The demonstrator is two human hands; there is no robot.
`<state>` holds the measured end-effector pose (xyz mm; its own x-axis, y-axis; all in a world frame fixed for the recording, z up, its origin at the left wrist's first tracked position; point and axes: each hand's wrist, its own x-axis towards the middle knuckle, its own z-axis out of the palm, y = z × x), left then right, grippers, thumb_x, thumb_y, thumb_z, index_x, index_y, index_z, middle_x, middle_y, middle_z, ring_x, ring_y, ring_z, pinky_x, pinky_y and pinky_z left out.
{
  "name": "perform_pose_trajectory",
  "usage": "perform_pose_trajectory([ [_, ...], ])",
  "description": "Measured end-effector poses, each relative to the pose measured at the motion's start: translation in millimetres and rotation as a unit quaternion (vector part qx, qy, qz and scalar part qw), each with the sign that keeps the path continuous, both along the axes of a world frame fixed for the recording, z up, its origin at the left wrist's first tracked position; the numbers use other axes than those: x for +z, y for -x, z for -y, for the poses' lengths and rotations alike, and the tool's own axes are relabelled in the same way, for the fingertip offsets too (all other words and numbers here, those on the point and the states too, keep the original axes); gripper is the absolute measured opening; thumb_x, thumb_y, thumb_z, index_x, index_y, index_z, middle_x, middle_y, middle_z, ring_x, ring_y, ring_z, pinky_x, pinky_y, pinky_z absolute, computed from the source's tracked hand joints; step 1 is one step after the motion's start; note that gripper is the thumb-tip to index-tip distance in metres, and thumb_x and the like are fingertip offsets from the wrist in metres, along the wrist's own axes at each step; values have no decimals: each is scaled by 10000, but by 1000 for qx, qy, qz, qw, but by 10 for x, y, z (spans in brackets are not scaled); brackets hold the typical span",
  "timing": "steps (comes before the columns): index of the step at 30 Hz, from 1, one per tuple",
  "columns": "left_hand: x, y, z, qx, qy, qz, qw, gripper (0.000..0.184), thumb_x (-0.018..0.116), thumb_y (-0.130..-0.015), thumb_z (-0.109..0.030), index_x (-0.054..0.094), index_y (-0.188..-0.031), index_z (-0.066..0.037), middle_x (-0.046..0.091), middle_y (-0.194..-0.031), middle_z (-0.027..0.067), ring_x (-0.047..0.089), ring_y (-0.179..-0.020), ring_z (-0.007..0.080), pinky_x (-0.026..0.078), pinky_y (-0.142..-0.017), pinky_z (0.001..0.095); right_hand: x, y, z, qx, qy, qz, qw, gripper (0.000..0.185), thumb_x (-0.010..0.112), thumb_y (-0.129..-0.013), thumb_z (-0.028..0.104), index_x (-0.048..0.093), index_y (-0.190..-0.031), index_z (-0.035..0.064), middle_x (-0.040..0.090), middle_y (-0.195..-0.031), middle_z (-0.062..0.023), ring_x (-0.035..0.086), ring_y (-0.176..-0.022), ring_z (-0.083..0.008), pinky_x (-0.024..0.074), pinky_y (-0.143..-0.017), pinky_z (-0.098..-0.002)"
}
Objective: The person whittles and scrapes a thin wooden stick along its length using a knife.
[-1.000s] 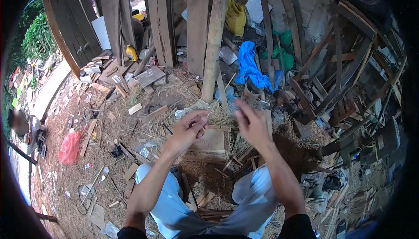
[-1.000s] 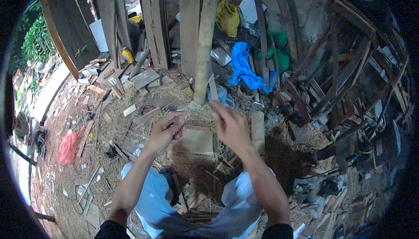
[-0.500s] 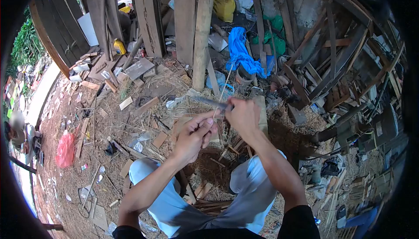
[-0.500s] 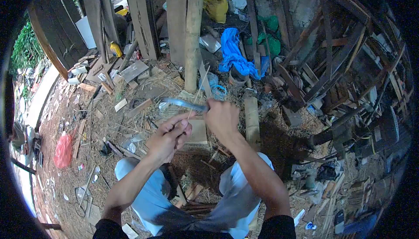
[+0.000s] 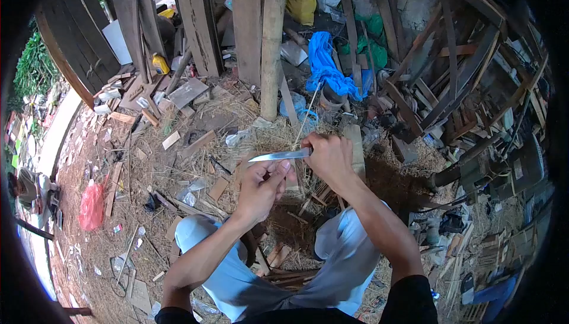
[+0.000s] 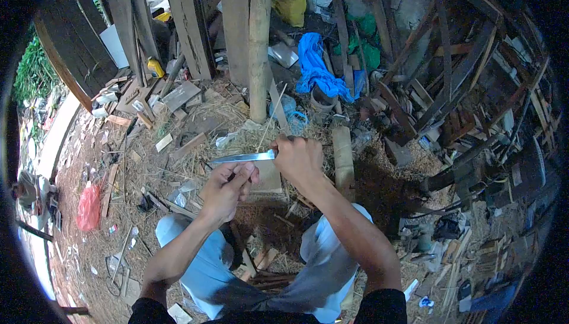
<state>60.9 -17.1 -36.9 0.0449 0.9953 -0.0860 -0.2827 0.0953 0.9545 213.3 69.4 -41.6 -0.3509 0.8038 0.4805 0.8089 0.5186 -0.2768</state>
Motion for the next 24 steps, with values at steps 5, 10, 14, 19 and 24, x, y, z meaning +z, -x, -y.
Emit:
perform_pose_trajectory([
  [5, 116, -34, 52, 11, 11, 39, 999, 192, 520, -933, -176, 595, -1022, -24, 527, -702, -2, 360, -467, 31, 281, -420, 186, 55, -203, -281, -103, -8, 21, 994, 120, 608, -712, 185, 695, -767, 123, 626, -617, -164, 632, -560, -330, 516, -564, -435],
  [10, 43, -11, -1, 43, -7, 8, 999, 196, 520, -929, -144, 590, -1078, -38, 542, -715, -1, 367, -485, 31, 290, -430, 190, 99, -212, -63, -43, -33, 30, 998, 111, 631, -682, 185, 682, -750, 115, 624, -615, -154, 638, -580, -307, 507, -550, -422],
  [14, -25, -15, 0, 30, 31, -60, 997, 214, 526, -925, -142, 582, -1105, -42, 550, -725, -1, 371, -496, 30, 295, -435, 192, -47, 42, 60, -16, 15, 43, 999, 123, 617, -697, 175, 692, -786, 139, 637, -647, -156, 637, -579, -314, 510, -579, -424],
  [19, -4, -56, 5, 33, -2, 0, 999, 152, 537, -919, -140, 618, -991, -34, 534, -679, -17, 365, -498, 30, 296, -440, 192, 44, -49, -93, -60, 22, 55, 996, 159, 541, -760, 172, 695, -789, 148, 639, -658, -169, 652, -617, -308, 514, -596, -440],
  [24, -113, -42, -11, 51, -24, -61, 997, 146, 522, -926, -134, 625, -947, -32, 519, -658, -28, 350, -502, 25, 296, -441, 189, -86, 71, 92, 36, -49, 112, 992, 62, 640, -682, 165, 669, -734, 145, 632, -616, -112, 623, -539, -284, 499, -530, -399],
])
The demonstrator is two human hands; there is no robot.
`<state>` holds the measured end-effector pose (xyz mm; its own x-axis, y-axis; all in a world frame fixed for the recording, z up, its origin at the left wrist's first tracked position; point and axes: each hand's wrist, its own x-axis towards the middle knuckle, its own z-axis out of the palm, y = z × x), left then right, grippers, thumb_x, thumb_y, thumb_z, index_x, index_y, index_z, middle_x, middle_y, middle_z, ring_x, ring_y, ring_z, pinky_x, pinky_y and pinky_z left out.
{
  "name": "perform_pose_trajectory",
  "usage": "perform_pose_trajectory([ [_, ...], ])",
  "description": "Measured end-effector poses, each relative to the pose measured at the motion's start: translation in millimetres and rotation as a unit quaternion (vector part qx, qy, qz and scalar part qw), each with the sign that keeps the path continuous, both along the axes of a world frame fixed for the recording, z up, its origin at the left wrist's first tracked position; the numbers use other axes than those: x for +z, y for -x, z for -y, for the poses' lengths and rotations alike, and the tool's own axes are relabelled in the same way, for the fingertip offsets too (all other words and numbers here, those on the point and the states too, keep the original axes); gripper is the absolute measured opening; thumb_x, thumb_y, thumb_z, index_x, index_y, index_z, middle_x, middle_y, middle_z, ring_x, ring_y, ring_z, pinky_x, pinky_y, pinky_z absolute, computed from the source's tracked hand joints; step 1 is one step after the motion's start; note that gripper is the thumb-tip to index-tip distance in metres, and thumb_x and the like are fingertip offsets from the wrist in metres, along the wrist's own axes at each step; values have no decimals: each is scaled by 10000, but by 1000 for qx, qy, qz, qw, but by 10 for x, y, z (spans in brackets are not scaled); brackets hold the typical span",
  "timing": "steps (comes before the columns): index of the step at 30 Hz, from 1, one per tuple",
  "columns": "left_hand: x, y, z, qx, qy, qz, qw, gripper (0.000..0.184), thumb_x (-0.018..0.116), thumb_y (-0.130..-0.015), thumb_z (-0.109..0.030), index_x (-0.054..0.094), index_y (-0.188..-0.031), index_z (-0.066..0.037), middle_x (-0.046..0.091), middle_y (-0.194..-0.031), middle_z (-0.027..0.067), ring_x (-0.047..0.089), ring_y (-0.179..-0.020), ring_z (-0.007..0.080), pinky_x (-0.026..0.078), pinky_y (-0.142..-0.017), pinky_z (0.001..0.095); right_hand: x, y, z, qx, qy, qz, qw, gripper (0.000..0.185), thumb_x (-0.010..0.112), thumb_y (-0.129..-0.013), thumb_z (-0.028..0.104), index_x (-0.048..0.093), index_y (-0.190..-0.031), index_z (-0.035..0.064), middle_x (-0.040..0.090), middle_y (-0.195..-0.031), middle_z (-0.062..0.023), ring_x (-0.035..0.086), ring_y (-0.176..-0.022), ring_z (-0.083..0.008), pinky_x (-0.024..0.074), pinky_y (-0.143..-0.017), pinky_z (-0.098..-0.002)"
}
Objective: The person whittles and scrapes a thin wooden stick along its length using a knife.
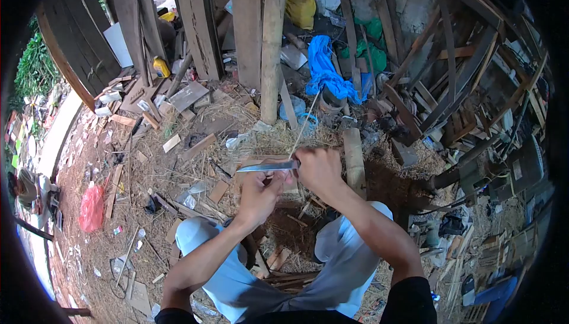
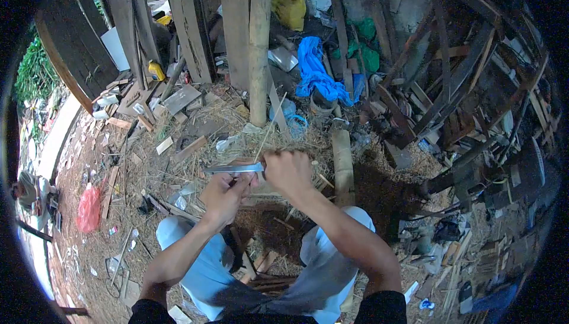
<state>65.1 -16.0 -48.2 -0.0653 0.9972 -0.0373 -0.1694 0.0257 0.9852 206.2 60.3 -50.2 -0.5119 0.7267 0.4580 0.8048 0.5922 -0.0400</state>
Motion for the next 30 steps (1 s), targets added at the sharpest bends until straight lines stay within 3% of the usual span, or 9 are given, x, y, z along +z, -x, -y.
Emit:
perform_pose_trajectory([
  [3, 36, 33, 39, -18, 11, 16, 1000, 152, 517, -929, -135, 621, -966, -30, 523, -668, -28, 349, -508, 21, 299, -445, 186, -10, 3, -39, -25, 17, -87, 996, 125, 558, -722, 168, 658, -689, 101, 625, -608, -164, 639, -544, -313, 510, -496, -414],
  [10, 113, -19, 81, -29, 29, 37, 998, 204, 531, -918, -115, 580, -1094, -26, 544, -745, -19, 353, -526, 19, 296, -454, 176, 182, -335, -360, -153, 2, -84, 985, 113, 607, -713, 173, 680, -728, 88, 624, -629, -178, 638, -603, -344, 518, -582, -435],
  [12, 48, 8, 17, -16, 22, 74, 997, 214, 523, -919, -107, 574, -1113, -30, 546, -772, -10, 353, -537, 20, 298, -463, 173, 193, -271, -229, -136, 56, -100, 984, 121, 628, -704, 179, 675, -749, 78, 623, -629, -178, 634, -600, -342, 515, -585, -435],
  [15, -16, 63, -45, -20, 34, 161, 986, 244, 503, -924, -91, 556, -1156, -36, 545, -825, 8, 355, -560, 23, 297, -478, 168, 39, -122, -46, 12, 61, -175, 983, 123, 598, -704, 154, 655, -764, 62, 623, -627, -177, 633, -587, -338, 516, -578, -438],
  [16, -25, 68, -54, -38, 50, 215, 975, 262, 490, -927, -83, 545, -1180, -40, 542, -851, 16, 356, -572, 24, 295, -486, 167, 17, -85, -32, 16, 61, -174, 983, 123, 598, -704, 154, 655, -764, 62, 623, -627, -177, 633, -587, -338, 516, -578, -438],
  [19, 73, 34, -3, -62, 61, 215, 973, 279, 472, -936, -89, 530, -1205, -45, 528, -852, 19, 353, -581, 28, 288, -490, 170, -11, -18, 17, 18, 51, -61, 997, 112, 557, -700, 130, 643, -747, 77, 626, -622, -169, 634, -575, -344, 509, -539, -444],
  [26, 127, 2, 30, -83, 91, 233, 965, 306, 470, -936, -96, 496, -1233, -32, 506, -835, 4, 333, -550, 24, 267, -454, 153, -22, -84, -170, -45, 31, -94, 994, 125, 553, -721, 147, 663, -725, 89, 631, -637, -170, 639, -590, -344, 512, -551, -437],
  [28, 150, 1, 18, -84, 107, 225, 965, 278, 484, -939, -121, 535, -1203, -51, 503, -797, -15, 328, -533, 19, 249, -444, 158, -48, -102, -205, -52, 36, -71, 995, 107, 630, -703, 187, 656, -721, 85, 640, -669, -151, 629, -582, -323, 496, -554, -426],
  [30, 139, 6, 9, -84, 113, 231, 963, 275, 483, -939, -120, 539, -1200, -53, 502, -794, -18, 329, -533, 17, 245, -438, 159, -26, -102, -226, -59, 45, -63, 995, 104, 626, -706, 183, 664, -721, 87, 642, -677, -154, 631, -593, -325, 496, -558, -425],
])
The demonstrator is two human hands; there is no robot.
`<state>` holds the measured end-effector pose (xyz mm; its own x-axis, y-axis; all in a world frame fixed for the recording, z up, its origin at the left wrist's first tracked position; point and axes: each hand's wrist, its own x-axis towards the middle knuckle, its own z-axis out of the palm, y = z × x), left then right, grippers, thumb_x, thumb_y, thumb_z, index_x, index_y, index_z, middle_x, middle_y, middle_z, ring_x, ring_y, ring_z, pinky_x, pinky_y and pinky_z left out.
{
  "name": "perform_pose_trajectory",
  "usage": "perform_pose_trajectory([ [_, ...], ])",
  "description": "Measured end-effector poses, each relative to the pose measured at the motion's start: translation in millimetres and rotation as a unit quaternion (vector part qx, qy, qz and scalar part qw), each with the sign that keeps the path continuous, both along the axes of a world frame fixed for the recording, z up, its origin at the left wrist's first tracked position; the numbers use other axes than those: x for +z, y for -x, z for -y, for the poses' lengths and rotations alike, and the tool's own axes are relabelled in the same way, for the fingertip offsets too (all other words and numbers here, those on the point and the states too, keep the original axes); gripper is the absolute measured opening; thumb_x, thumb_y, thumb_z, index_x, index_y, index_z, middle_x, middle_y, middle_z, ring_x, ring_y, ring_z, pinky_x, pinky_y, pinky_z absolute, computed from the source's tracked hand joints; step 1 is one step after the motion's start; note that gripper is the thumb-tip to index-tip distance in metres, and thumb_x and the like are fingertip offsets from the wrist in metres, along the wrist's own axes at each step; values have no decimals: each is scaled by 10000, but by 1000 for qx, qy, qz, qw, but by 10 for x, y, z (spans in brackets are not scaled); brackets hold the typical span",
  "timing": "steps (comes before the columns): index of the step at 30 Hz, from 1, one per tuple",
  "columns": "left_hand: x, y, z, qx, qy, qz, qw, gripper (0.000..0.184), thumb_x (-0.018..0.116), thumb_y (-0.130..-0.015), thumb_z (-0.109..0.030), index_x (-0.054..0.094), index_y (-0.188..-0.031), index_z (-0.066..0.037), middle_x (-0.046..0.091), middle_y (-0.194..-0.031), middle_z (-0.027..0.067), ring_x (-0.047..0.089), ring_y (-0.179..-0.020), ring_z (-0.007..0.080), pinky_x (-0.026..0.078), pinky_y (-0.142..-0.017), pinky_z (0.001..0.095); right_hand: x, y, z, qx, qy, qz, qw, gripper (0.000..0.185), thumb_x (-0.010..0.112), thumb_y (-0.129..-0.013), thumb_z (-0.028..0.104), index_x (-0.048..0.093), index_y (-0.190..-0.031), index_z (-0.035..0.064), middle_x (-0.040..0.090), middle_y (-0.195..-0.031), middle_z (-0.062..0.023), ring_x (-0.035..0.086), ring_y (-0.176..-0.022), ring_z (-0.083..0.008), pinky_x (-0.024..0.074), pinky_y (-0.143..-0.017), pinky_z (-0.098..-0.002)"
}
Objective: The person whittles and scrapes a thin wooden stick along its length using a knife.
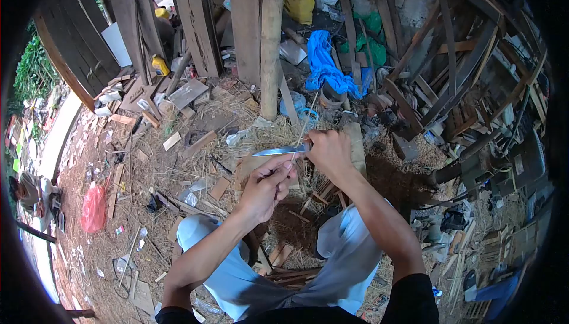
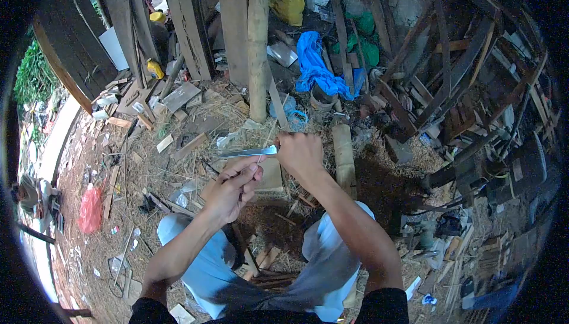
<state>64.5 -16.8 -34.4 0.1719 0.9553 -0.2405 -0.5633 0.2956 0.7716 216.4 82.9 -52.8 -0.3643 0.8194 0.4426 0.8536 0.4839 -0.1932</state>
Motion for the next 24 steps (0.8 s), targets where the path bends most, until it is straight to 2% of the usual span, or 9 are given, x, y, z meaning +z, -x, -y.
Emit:
perform_pose_trajectory([
  [5, 61, 51, 33, -4, -2, -14, 1000, 300, 459, -940, -98, 499, -1230, -32, 484, -808, -9, 326, -538, 11, 240, -425, 147, 106, -163, -183, -66, 21, 19, 997, 143, 570, -722, 177, 696, -750, 115, 634, -657, -191, 644, -618, -342, 518, -582, -430],
  [7, 12, 80, 22, -6, 3, -7, 1000, 302, 454, -942, -96, 497, -1233, -28, 487, -807, -3, 326, -531, 13, 245, -417, 150, 92, -294, -295, -124, -6, 12, 992, 149, 574, -717, 174, 694, -722, 87, 636, -672, -199, 647, -638, -344, 520, -594, -433],
  [11, -4, 53, 14, 1, 21, -13, 1000, 277, 472, -938, -96, 550, -1202, -64, 501, -778, -18, 310, -509, 18, 224, -408, 171, 8, -323, -354, -138, -3, 31, 990, 163, 579, -718, 177, 687, -693, 58, 641, -691, -200, 651, -660, -346, 523, -605, -428],
  [18, -46, 115, 20, 14, 9, -14, 1000, 277, 487, -930, -99, 546, -1196, -50, 521, -788, -5, 319, -518, 22, 248, -433, 172, 3, -549, -478, -272, 41, -50, 960, 162, 610, -729, 186, 682, -721, 41, 640, -711, -212, 646, -684, -365, 531, -651, -428],
  [20, -77, 121, -13, 30, 6, -6, 1000, 280, 489, -929, -99, 542, -1199, -50, 523, -788, -6, 321, -521, 23, 252, -440, 174, 74, -461, -287, -124, 34, -69, 989, 180, 609, -742, 214, 686, -744, 52, 638, -704, -207, 642, -659, -361, 527, -630, -426],
  [22, -105, 114, -49, 60, 11, 12, 998, 283, 492, -928, -101, 536, -1202, -51, 526, -788, -9, 326, -527, 24, 260, -453, 174, 46, -261, -116, 1, 60, -29, 998, 147, 616, -725, 205, 692, -741, 80, 637, -678, -185, 638, -619, -347, 519, -605, -434],
  [24, -154, 103, -65, 51, 9, 17, 999, 280, 495, -927, -102, 537, -1199, -52, 527, -790, -9, 331, -529, 24, 266, -455, 177, -6, -4, 61, 32, 31, 15, 999, 136, 610, -718, 203, 696, -743, 100, 638, -663, -172, 636, -595, -337, 516, -590, -433],
])
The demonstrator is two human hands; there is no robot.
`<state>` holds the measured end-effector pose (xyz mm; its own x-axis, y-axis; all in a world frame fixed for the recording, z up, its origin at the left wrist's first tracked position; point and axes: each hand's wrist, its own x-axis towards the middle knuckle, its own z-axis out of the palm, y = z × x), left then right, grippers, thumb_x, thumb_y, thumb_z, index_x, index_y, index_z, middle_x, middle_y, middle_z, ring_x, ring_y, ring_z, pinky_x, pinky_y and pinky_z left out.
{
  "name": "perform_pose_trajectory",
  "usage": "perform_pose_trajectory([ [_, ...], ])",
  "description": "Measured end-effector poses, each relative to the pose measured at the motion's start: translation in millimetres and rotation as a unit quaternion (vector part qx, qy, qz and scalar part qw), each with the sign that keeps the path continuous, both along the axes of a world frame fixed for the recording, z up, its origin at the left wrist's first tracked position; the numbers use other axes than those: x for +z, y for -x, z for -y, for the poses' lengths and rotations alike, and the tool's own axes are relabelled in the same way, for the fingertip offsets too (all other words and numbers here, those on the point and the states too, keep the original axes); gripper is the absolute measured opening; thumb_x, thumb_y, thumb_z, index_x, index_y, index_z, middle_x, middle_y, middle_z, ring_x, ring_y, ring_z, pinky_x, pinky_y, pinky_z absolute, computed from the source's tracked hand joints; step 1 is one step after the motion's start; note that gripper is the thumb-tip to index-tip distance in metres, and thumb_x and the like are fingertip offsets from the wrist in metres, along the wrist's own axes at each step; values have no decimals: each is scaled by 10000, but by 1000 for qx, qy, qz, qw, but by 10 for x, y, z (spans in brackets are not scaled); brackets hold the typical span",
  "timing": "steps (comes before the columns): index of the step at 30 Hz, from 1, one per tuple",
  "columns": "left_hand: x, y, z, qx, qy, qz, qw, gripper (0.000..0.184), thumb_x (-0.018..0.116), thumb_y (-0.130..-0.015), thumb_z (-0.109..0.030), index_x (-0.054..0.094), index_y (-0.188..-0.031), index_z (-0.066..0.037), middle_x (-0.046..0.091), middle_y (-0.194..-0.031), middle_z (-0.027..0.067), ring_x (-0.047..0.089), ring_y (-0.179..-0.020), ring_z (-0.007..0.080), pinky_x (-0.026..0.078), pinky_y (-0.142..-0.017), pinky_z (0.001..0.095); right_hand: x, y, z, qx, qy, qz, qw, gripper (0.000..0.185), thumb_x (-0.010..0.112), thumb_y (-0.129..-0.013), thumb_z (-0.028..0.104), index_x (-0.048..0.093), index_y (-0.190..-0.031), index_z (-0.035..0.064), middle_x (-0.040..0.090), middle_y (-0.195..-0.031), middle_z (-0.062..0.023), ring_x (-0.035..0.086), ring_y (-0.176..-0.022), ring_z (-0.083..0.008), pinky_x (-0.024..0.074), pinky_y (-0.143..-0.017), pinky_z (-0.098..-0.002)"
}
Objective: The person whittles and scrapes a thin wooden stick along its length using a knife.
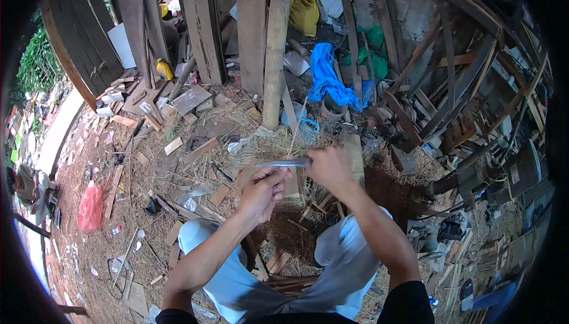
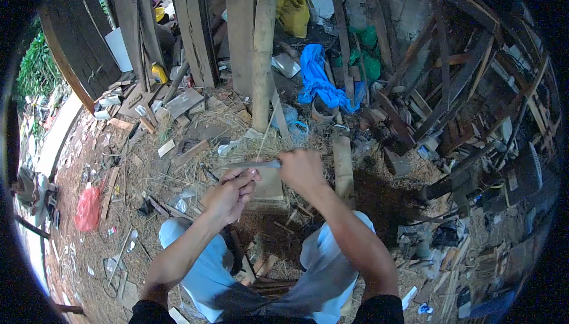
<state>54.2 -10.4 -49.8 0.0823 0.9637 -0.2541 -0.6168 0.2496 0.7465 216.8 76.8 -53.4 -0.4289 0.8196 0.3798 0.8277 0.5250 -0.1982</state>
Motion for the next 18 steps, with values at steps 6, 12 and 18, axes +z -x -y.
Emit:
perform_pose_trajectory([
  [6, 95, -43, 31, -6, -3, -25, 1000, 271, 497, -927, -106, 541, -1189, -54, 525, -793, -16, 346, -529, 17, 265, -445, 173, 65, 75, -82, -29, 13, 0, 999, 159, 571, -715, 173, 707, -795, 154, 653, -688, -152, 646, -599, -316, 516, -583, -419],
  [12, 85, -14, -23, -31, 13, 6, 999, 261, 502, -924, -100, 552, -1176, -53, 523, -791, -15, 333, -502, 14, 251, -418, 166, 14, 0, -195, -42, -14, 14, 999, 171, 562, -713, 156, 705, -804, 136, 649, -683, -158, 655, -654, -319, 523, -630, -417],
  [18, 73, 21, 27, -48, 15, -48, 998, 246, 517, -917, -104, 570, -1151, -48, 528, -788, 5, 344, -503, 24, 257, -418, 167, -31, -381, -544, -238, 17, 42, 970, 147, 648, -716, 215, 685, -753, 79, 652, -729, -183, 648, -678, -324, 529, -669, -430],
])
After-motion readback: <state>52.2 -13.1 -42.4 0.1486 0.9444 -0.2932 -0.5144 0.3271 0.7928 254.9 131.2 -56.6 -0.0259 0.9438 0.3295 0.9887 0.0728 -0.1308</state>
